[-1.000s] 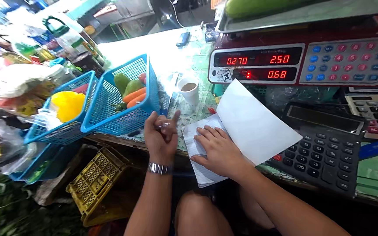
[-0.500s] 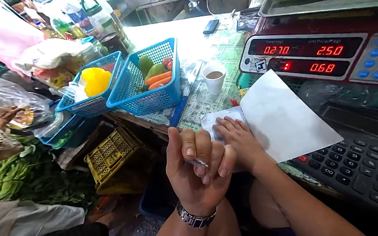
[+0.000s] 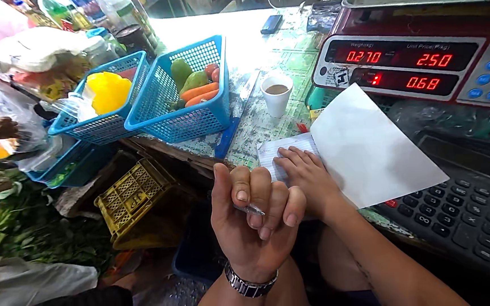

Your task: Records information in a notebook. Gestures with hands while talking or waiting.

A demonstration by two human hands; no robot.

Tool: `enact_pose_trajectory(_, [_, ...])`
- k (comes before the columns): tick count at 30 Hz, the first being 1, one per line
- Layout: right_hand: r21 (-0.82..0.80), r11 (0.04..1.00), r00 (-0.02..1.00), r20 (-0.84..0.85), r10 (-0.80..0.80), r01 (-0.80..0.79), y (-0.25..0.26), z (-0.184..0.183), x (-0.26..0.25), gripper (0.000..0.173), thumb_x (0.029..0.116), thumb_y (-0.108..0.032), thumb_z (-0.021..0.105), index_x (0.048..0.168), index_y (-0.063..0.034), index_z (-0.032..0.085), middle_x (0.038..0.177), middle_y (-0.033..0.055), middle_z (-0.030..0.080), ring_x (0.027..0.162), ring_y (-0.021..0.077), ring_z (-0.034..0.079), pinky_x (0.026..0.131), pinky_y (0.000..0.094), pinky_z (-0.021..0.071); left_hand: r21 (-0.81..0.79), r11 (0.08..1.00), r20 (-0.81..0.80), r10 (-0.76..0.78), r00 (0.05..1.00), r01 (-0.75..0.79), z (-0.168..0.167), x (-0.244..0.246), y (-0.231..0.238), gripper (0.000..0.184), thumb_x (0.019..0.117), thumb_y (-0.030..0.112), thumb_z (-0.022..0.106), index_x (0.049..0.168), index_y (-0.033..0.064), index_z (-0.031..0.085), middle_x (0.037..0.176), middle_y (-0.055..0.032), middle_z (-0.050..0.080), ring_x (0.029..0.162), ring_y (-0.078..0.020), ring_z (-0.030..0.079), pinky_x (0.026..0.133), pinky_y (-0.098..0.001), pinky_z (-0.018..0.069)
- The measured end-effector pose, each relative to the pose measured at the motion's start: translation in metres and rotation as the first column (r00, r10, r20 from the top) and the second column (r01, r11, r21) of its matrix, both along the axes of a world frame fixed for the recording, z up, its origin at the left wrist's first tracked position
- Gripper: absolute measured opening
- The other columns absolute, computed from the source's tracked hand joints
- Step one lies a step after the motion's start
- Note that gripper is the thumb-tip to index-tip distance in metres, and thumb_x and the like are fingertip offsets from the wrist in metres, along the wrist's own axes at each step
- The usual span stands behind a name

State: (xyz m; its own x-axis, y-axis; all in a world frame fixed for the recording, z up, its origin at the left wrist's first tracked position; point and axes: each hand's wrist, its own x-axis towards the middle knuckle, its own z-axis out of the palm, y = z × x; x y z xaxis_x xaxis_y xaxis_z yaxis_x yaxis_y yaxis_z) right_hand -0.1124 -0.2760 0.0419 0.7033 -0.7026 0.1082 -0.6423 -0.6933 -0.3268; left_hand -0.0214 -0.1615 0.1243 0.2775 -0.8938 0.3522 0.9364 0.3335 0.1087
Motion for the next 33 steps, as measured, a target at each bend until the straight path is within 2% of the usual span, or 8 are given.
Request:
enact_pose_trajectory(14, [-0.057, 0.998, 0.997, 0.082, 0.005, -0.001, -0.002, -0.008, -0.001, 0.074, 0.0964, -0.072, 0.037, 0.138, -0.0169, 0.063, 0.157, 0.0058, 0.049, 0.15, 0.0281, 0.038, 0.122, 0.0549, 0.0278, 0.005, 0.989, -0.169, -0.143, 0.975, 0.146, 0.004, 0.003, 0.007, 0.054, 0.1032, 0.052, 0.045, 0.073, 0.0088, 0.057, 0.056, 0.0042, 0.048, 0.049, -0.0085, 0.052, 0.052, -0.0222, 0.0455])
enact_pose_trajectory(18, [-0.038, 0.999, 0.998, 0.07, 0.006, -0.003, -0.001, -0.005, -0.001, 0.07, 0.0969, -0.069, 0.04, 0.138, -0.0171, 0.063, 0.157, 0.0063, 0.049, 0.15, 0.0288, 0.037, 0.122, 0.0553, 0.0274, 0.025, 0.989, -0.16, -0.141, 0.977, 0.146, 0.003, 0.003, 0.006, 0.057, 0.1041, 0.052, 0.043, 0.072, 0.0065, 0.057, 0.056, 0.0015, 0.051, 0.055, -0.013, 0.057, 0.071, -0.0292, 0.0559])
enact_pose_trajectory(20, [-0.044, 0.999, 0.981, 0.193, 0.004, 0.005, -0.001, -0.006, -0.002, 0.056, 0.0986, -0.06, 0.048, 0.127, -0.0165, 0.07, 0.15, 0.006, 0.056, 0.145, 0.0275, 0.045, 0.12, 0.0546, 0.0327, 0.028, 0.99, -0.158, -0.13, 0.979, 0.136, 0.003, 0.003, 0.005, 0.057, 0.1045, 0.051, 0.042, 0.073, 0.0057, 0.058, 0.056, 0.0004, 0.051, 0.056, -0.0147, 0.058, 0.078, -0.0324, 0.057])
enact_pose_trajectory(22, [-0.032, 0.999, 0.862, 0.507, -0.019, 0.041, 0.006, -0.004, -0.005, 0.033, 0.1002, -0.04, 0.059, 0.11, -0.0146, 0.077, 0.137, 0.0026, 0.066, 0.131, 0.0196, 0.059, 0.111, 0.0458, 0.0462, 0.034, 0.993, -0.152, -0.105, 0.983, 0.112, 0.002, 0.004, 0.005, 0.057, 0.1051, 0.049, 0.041, 0.074, 0.005, 0.058, 0.057, 0.0, 0.052, 0.057, -0.0156, 0.059, 0.08, -0.0342, 0.0576])
enact_pose_trajectory(24, [0.045, 0.999, 0.557, 0.83, -0.039, 0.002, 0.024, 0.016, -0.014, 0.019, 0.1015, -0.019, 0.061, 0.107, -0.0083, 0.075, 0.124, 0.0043, 0.071, 0.118, 0.0156, 0.066, 0.099, 0.0366, 0.0577, 0.021, 0.994, -0.146, -0.1, 0.984, 0.104, 0.001, 0.005, 0.005, 0.056, 0.1061, 0.046, 0.038, 0.075, 0.0044, 0.058, 0.057, -0.0006, 0.051, 0.059, -0.0167, 0.06, 0.086, -0.0369, 0.057])
enact_pose_trajectory(26, [0.051, 0.994, 0.292, 0.956, -0.019, -0.1, 0.047, 0.044, -0.024, 0.017, 0.1028, -0.014, 0.058, 0.112, -0.0059, 0.07, 0.117, 0.0073, 0.071, 0.112, 0.0205, 0.068, 0.093, 0.039, 0.061, 0.011, 0.993, -0.141, -0.111, 0.984, 0.114, -0.001, 0.006, 0.005, 0.057, 0.1064, 0.047, 0.037, 0.076, 0.004, 0.059, 0.057, -0.0005, 0.052, 0.059, -0.016, 0.06, 0.085, -0.0363, 0.057])
enact_pose_trajectory(29, [-0.017, 0.976, 0.18, 0.982, 0.057, -0.216, 0.073, 0.066, -0.03, 0.017, 0.1001, -0.018, 0.065, 0.115, -0.0096, 0.069, 0.115, 0.0031, 0.069, 0.109, 0.0169, 0.068, 0.091, 0.0324, 0.0613, -0.009, 0.991, -0.122, -0.136, 0.983, 0.136, -0.003, 0.004, 0.005, 0.056, 0.1055, 0.051, 0.039, 0.078, 0.0069, 0.061, 0.058, 0.0031, 0.051, 0.056, -0.01, 0.055, 0.067, -0.0264, 0.0518])
enact_pose_trajectory(33, [-0.038, 0.946, 0.133, 0.987, 0.085, -0.323, 0.082, 0.062, -0.021, 0.018, 0.094, -0.009, 0.073, 0.111, -0.0041, 0.071, 0.114, 0.009, 0.07, 0.106, 0.0187, 0.069, 0.09, 0.0308, 0.0619, -0.051, 0.993, -0.13, -0.116, 0.985, 0.11, -0.001, 0.001, 0.004, 0.051, 0.1058, 0.048, 0.04, 0.083, 0.0077, 0.061, 0.061, 0.004, 0.052, 0.054, -0.0071, 0.054, 0.055, -0.0217, 0.0462])
